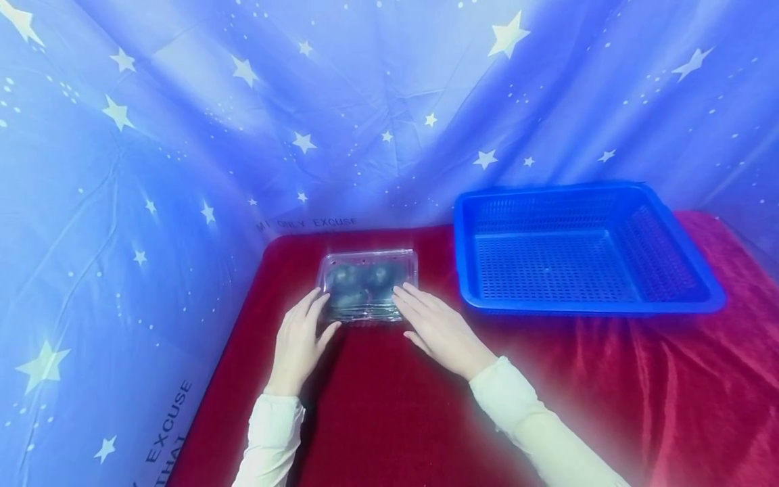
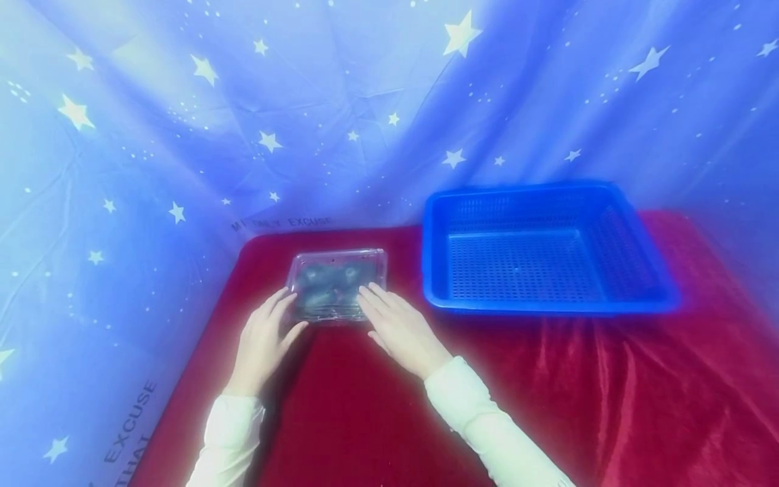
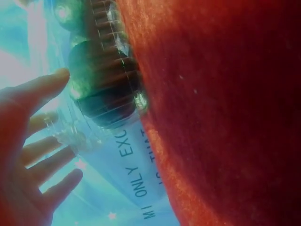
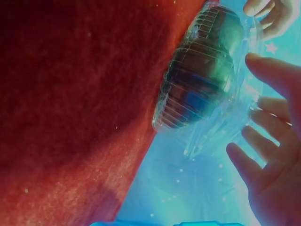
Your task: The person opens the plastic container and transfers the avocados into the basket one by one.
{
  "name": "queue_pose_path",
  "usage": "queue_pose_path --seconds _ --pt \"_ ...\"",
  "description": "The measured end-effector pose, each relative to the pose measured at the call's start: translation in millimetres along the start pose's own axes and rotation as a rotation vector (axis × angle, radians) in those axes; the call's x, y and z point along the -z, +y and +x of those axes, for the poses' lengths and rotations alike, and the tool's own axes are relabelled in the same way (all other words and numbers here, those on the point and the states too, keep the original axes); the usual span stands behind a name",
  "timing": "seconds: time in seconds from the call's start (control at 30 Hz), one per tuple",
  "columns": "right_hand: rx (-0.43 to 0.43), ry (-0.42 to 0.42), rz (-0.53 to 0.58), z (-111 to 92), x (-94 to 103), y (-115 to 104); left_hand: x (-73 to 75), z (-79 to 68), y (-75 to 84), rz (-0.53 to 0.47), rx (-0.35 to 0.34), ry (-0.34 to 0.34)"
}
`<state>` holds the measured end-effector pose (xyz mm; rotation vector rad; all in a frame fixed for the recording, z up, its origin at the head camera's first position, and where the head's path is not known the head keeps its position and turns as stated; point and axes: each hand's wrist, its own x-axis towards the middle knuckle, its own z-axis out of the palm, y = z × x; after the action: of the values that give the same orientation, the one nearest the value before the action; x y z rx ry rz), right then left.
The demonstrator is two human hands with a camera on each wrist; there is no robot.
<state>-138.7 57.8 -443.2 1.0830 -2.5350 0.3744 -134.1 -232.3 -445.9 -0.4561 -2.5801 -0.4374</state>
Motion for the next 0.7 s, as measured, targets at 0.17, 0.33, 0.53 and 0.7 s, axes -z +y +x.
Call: queue_pose_path --seconds 0.17,0.33,0.53,0.7 --pt "-0.01 -0.024 0.005 5.4 -0.5 1.4 1.0 1.1 -3.1 -0.007 0.027 -0.009" --pt "-0.003 -0.01 0.008 10.5 -1.5 2.1 2.2 3.4 -6.0 -0.025 0.03 -0.017" --pt "0.002 0.018 0.01 16.2 -4.3 3.0 5.5 5.4 -7.4 -0.044 0.028 -0.011" --pt "0.004 0.065 -0.005 19.2 -6.9 3.9 5.8 7.9 -7.3 -0.02 -0.019 0.014"
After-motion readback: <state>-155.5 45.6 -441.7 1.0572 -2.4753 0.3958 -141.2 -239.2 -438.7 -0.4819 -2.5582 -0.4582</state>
